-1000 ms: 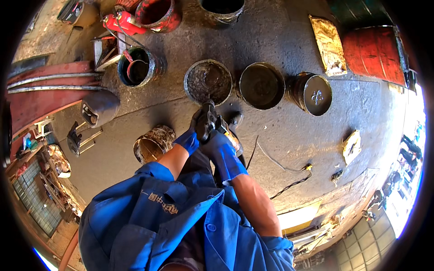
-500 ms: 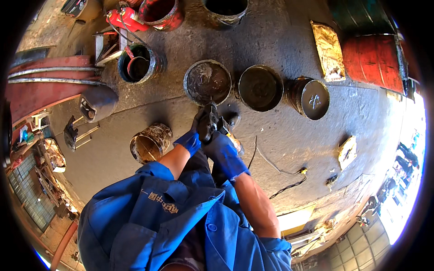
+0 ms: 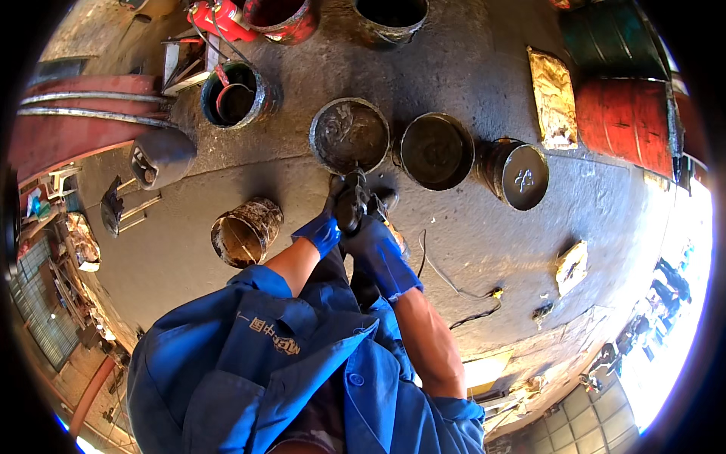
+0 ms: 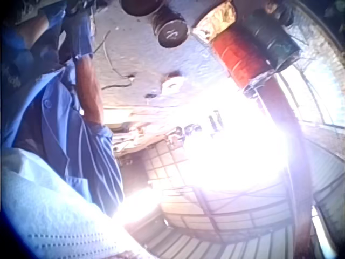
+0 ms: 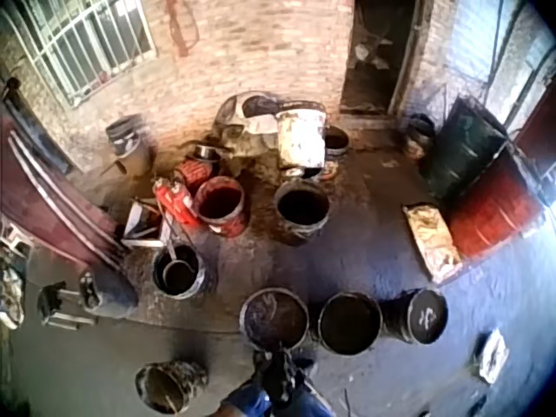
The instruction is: The person uses a handheld electric drill with a mixing attachment to stir a dark liquid inside a bucket. They continue mixing the contents thoroughly while standing in a workshop environment.
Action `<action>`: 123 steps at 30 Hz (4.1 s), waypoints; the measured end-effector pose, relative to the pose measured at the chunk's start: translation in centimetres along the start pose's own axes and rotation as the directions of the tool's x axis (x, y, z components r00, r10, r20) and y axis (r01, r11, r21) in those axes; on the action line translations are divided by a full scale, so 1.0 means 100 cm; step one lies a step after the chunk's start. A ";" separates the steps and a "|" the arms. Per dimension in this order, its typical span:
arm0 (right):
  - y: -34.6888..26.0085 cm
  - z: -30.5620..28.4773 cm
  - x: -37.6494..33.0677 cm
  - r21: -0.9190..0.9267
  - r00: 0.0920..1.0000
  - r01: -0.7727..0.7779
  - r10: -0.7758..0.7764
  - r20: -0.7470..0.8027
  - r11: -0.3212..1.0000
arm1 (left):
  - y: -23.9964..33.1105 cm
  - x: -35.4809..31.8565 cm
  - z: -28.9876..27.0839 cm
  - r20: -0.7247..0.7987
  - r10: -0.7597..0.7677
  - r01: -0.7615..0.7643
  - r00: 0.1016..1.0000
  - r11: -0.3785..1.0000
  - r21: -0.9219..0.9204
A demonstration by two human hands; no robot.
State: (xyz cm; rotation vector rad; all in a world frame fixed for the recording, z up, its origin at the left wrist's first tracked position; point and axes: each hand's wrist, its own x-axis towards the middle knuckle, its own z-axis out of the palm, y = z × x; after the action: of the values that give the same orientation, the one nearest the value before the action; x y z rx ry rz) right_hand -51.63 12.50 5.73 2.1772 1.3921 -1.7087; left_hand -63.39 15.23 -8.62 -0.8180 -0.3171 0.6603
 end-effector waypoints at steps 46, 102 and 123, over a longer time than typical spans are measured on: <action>-0.047 -0.014 0.004 -0.073 0.994 0.065 -0.058 0.092 0.995 | -0.007 -0.008 0.048 0.119 0.196 -0.214 0.973 0.963 0.165; -0.041 -0.021 -0.003 -0.097 0.993 0.073 -0.063 0.103 0.993 | -0.016 -0.003 0.043 0.259 0.142 -0.180 0.955 0.975 0.128; -0.041 -0.019 -0.003 -0.099 0.992 0.065 -0.054 0.110 0.993 | -0.019 -0.005 0.054 0.201 0.152 -0.186 0.968 0.968 0.166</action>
State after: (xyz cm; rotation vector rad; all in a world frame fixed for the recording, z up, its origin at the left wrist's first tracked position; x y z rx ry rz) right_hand -52.85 15.79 8.61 1.9799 1.4967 -1.7041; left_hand -65.62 17.00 -3.65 -0.6108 -0.3527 0.9170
